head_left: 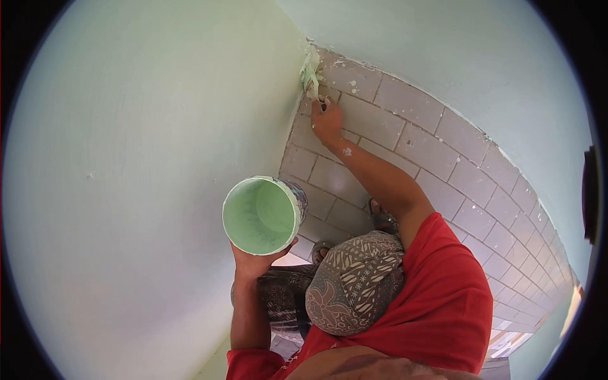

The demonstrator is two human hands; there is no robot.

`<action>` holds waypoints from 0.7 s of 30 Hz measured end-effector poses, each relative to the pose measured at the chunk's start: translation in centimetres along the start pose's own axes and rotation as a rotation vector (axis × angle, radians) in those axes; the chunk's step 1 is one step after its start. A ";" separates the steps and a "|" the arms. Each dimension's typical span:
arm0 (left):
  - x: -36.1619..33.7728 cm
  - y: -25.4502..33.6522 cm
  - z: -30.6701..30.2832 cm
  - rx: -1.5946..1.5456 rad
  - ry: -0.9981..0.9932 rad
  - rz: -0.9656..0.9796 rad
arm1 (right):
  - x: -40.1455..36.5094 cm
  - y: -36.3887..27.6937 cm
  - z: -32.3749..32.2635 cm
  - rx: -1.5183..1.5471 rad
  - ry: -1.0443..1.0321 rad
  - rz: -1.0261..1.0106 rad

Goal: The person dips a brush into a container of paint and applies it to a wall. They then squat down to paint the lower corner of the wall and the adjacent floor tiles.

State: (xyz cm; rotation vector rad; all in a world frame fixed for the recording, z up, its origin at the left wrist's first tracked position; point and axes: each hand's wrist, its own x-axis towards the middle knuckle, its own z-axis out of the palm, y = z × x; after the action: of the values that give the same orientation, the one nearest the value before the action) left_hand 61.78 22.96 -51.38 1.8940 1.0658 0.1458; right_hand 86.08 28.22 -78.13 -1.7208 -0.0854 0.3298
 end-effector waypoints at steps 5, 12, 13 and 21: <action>-0.2 -0.3 0.0 0.012 -0.002 -0.006 | 2.3 -0.4 -1.1 0.203 0.095 0.028; 0.1 0.0 0.0 0.010 0.010 -0.016 | -1.0 0.5 0.6 0.056 0.014 0.053; 0.1 -0.1 -0.1 0.029 0.004 -0.018 | -1.3 0.9 0.1 0.049 -0.011 0.052; -0.4 0.0 -0.5 0.011 0.024 -0.009 | 2.8 0.4 -1.0 0.063 -0.052 0.018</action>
State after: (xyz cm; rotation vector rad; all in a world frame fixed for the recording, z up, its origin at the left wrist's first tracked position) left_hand 61.31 23.02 -51.02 1.9009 1.0936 0.1583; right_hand 89.02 27.85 -78.88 -1.6518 -0.0972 0.3869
